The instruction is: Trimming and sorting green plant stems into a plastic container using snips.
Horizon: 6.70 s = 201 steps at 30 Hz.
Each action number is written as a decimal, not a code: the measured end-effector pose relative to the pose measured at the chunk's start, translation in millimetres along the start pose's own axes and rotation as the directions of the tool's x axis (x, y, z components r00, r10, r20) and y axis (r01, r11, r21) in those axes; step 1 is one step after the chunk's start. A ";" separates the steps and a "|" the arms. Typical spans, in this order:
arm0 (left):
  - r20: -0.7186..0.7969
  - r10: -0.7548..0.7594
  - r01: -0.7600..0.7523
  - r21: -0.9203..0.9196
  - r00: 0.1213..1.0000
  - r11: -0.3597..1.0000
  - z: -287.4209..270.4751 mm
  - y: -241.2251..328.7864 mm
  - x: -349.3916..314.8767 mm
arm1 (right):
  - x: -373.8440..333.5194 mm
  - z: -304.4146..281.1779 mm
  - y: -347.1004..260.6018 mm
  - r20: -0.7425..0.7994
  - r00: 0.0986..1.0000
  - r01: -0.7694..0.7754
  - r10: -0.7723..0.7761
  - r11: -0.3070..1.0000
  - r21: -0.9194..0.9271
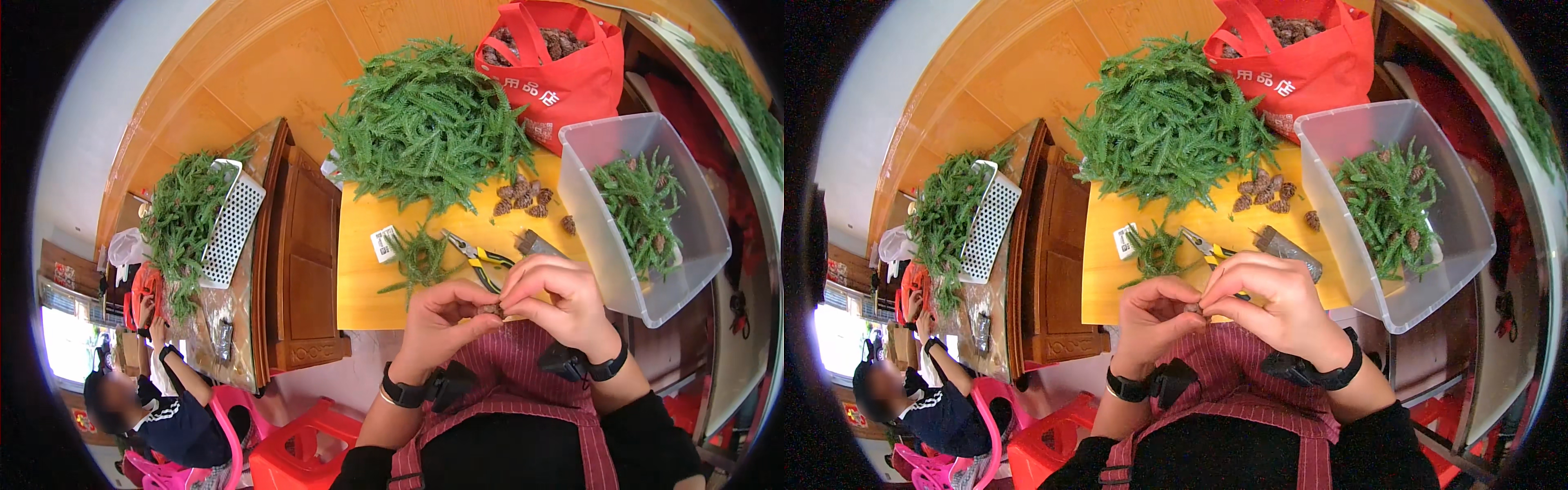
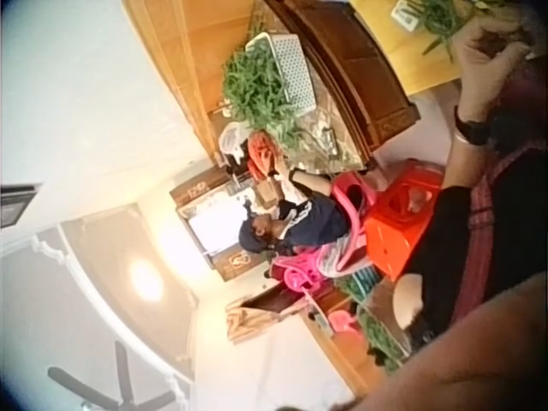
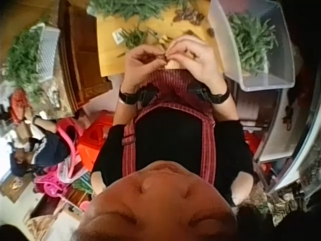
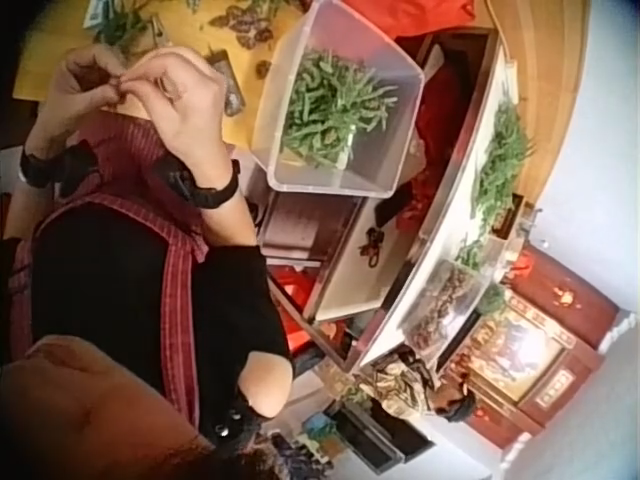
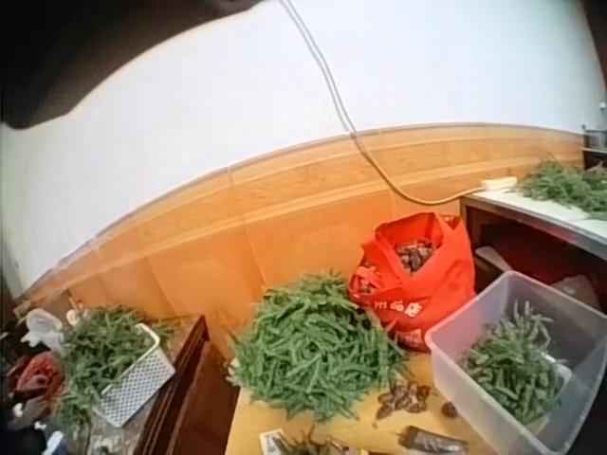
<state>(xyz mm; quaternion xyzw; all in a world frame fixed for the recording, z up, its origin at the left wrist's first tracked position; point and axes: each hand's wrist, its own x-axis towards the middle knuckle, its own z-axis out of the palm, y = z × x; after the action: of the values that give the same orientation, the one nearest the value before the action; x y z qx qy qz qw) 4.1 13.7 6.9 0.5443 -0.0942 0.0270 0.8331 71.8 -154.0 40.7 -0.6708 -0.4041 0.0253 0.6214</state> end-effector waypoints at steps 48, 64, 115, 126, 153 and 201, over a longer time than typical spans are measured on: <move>-0.187 0.176 -0.068 0.473 0.967 0.878 11.6 1.8 4.1 | -5.6 14.3 16.5 -0.099 0.973 -0.204 0.207 0.978 0.040; -0.254 0.141 -0.096 0.179 0.957 0.979 18.4 -6.3 -0.4 | -7.5 19.2 25.8 -0.175 0.984 0.024 -0.035 0.998 -0.060; -0.234 0.036 0.025 0.252 0.972 0.968 10.5 -4.0 9.6 | -5.0 26.5 9.4 -0.213 0.961 -0.201 0.178 0.975 -0.093; -0.247 0.026 0.013 0.157 0.969 0.987 13.6 1.3 10.3 | -6.8 25.8 13.9 -0.205 0.973 -0.128 0.102 0.985 -0.117; -0.202 -0.149 0.145 -0.034 0.968 0.989 -12.3 6.2 -7.1 | -26.0 44.5 113.0 -0.012 0.989 -0.116 0.148 0.717 -0.687; -0.305 0.037 -0.005 0.106 0.952 0.994 -16.0 7.0 -7.4 | -47.5 -12.4 6.1 0.068 0.930 -0.320 0.362 0.885 -0.339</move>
<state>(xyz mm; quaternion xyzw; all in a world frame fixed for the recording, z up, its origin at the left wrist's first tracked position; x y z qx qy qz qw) -2.1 31.6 5.6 0.5751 0.0317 0.1248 0.8078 49.6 -190.7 16.0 -0.8206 -0.3177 0.1112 0.4619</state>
